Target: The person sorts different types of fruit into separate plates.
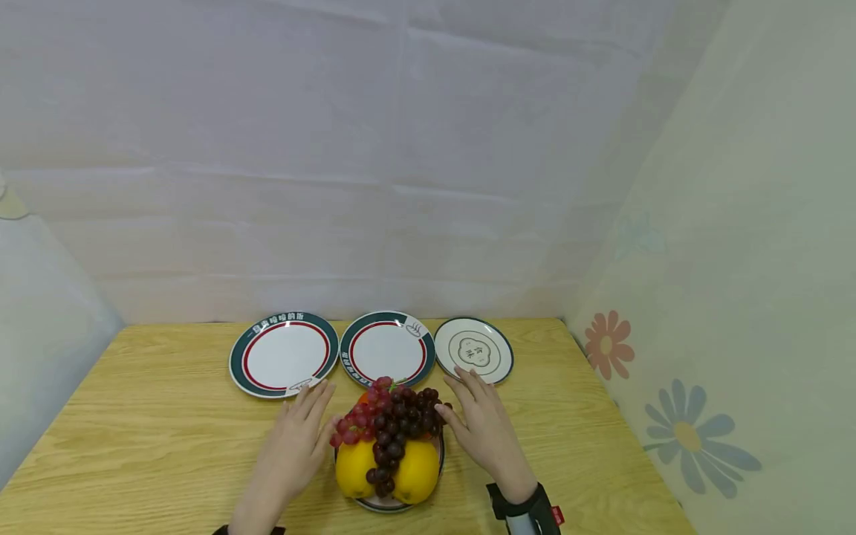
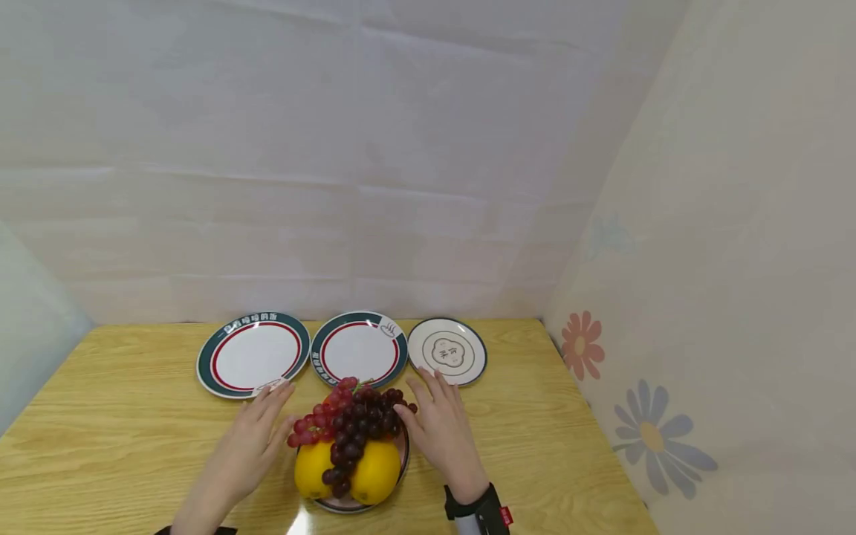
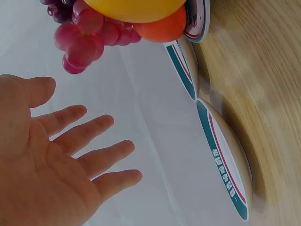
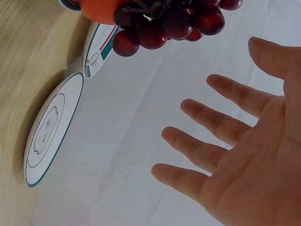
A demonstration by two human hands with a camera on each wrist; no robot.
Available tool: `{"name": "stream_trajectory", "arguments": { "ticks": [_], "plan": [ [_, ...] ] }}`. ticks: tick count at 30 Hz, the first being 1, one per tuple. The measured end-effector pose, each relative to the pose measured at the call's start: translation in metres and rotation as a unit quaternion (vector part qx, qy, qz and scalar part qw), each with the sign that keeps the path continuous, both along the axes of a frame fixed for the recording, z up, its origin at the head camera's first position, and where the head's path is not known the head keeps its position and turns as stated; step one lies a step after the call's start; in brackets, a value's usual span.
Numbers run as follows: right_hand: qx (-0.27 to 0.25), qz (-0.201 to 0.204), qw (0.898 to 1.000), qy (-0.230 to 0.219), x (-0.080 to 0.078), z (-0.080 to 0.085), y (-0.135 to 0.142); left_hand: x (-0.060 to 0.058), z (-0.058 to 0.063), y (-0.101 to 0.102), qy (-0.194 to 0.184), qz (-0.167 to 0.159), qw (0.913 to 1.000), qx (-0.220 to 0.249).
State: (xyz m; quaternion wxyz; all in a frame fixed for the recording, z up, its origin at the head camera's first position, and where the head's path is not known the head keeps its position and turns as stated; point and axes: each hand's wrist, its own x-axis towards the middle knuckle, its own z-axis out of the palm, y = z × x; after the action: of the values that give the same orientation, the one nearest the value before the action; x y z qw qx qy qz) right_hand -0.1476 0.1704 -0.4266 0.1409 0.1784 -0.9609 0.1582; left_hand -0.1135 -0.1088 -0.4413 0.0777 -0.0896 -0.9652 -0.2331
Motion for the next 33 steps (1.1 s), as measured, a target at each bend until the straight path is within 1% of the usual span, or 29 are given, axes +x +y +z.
{"name": "stream_trajectory", "arguments": {
  "ticks": [3, 7, 10, 14, 19, 22, 25, 28, 31, 33],
  "plan": [
    [-0.001, 0.003, 1.0, -0.002, 0.001, 0.0, 0.0, 0.002, -0.001, 0.006, -0.006, -0.017, 0.9998, 0.012],
    [0.0, 0.008, 1.0, -0.001, 0.001, -0.001, 0.0, 0.002, -0.005, 0.016, -0.015, -0.04, 0.9989, 0.019],
    [0.001, 0.013, 1.0, 0.008, 0.002, -0.001, 0.0, 0.001, -0.009, 0.023, -0.013, -0.052, 0.9984, 0.019],
    [0.003, 0.021, 1.0, 0.019, 0.003, -0.002, 0.0, -0.003, -0.013, 0.031, 0.0, -0.068, 0.9975, 0.016],
    [0.003, 0.025, 0.999, 0.023, 0.005, -0.003, 0.0, -0.007, -0.019, 0.036, 0.025, -0.07, 0.9972, 0.01],
    [0.001, 0.024, 0.999, 0.021, 0.005, -0.003, 0.0, -0.009, -0.019, 0.037, 0.033, -0.068, 0.9968, 0.025],
    [0.0, 0.022, 1.0, 0.016, 0.005, -0.003, 0.0, -0.011, -0.02, 0.037, 0.045, -0.072, 0.9954, 0.045],
    [0.001, 0.024, 1.0, 0.011, 0.006, -0.004, 0.0, -0.013, -0.02, 0.035, 0.068, -0.072, 0.9922, 0.076],
    [0.0, 0.025, 1.0, 0.012, 0.006, -0.005, 0.001, -0.014, -0.018, 0.034, 0.112, -0.063, 0.9852, 0.113],
    [-0.001, 0.026, 1.0, 0.018, 0.006, -0.005, 0.001, -0.017, -0.016, 0.032, 0.147, -0.049, 0.979, 0.132]
  ]
}}
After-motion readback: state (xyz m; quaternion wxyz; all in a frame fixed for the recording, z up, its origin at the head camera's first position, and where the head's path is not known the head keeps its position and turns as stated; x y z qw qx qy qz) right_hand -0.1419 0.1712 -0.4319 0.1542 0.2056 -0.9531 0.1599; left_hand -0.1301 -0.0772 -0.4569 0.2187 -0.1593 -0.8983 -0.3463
